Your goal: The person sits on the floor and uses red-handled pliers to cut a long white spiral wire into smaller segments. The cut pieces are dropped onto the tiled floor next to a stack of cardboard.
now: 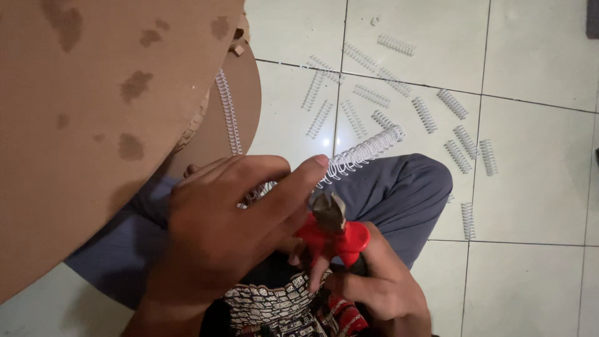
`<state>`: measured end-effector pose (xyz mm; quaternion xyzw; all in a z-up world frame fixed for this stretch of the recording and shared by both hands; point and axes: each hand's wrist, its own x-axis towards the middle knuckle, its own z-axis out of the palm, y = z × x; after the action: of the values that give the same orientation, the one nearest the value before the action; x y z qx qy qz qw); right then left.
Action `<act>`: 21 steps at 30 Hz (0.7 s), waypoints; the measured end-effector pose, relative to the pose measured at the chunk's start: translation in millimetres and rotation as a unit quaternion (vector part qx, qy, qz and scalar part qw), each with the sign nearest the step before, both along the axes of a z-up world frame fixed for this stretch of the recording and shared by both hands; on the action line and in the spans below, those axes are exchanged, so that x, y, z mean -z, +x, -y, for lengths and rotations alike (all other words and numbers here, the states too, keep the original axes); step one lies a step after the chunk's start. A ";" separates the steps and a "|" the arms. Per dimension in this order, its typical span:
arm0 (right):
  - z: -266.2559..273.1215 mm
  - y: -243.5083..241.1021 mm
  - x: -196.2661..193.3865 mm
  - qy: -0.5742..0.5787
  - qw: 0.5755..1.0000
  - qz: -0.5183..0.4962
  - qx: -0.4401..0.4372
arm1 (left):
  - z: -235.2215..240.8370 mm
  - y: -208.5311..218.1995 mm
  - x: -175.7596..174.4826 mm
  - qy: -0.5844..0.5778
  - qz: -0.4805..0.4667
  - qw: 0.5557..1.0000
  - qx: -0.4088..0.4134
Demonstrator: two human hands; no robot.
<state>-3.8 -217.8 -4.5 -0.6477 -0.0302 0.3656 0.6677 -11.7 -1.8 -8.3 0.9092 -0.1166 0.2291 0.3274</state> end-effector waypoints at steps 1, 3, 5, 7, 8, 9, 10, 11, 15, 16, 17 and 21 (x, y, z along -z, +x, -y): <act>-0.9 0.5 1.4 0.010 1.000 0.007 -0.001 | -0.8 0.4 -1.3 0.017 0.011 1.000 0.013; -2.3 1.6 2.7 0.019 1.000 0.014 -0.002 | -1.5 0.5 -0.7 0.034 0.022 0.999 0.025; -3.2 2.8 2.5 0.019 1.000 0.015 0.002 | -1.2 0.0 2.9 0.071 0.028 0.997 0.013; -5.1 11.8 7.5 0.042 0.997 0.059 -0.039 | -1.5 1.5 -2.6 0.064 0.035 0.997 0.022; -5.9 16.2 9.9 0.066 0.989 0.104 -0.080 | -1.6 2.3 -5.4 0.057 0.043 0.997 0.032; -3.9 11.5 9.2 0.065 0.989 0.104 -0.080 | -2.1 2.6 -5.3 0.057 0.043 0.997 0.032; -1.8 6.8 8.4 0.025 0.994 0.094 -0.047 | -2.6 2.9 -5.2 0.049 0.038 0.997 0.044; 0.2 2.0 7.7 -0.015 0.996 0.082 -0.014 | -3.1 2.9 -5.2 0.041 0.032 0.997 0.056; 15.6 -9.9 24.2 -0.256 0.966 0.020 0.025 | -2.8 2.8 -3.5 0.051 0.035 0.997 0.051; 17.5 -10.0 26.8 -0.239 0.968 0.075 0.005 | -2.8 2.9 -4.0 0.048 0.037 0.997 0.051; 19.2 -9.9 29.6 -0.220 0.967 0.130 -0.013 | -2.9 3.6 -4.3 0.045 0.039 0.997 0.051; 3.9 8.7 20.5 -0.156 0.959 0.225 -0.077 | -1.3 3.8 -6.6 0.050 0.052 0.997 0.040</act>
<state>4.9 -221.7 -25.1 -0.8049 -0.1720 0.2611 0.5043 -7.9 -0.5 -1.7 0.9058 -0.1816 0.2570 0.2836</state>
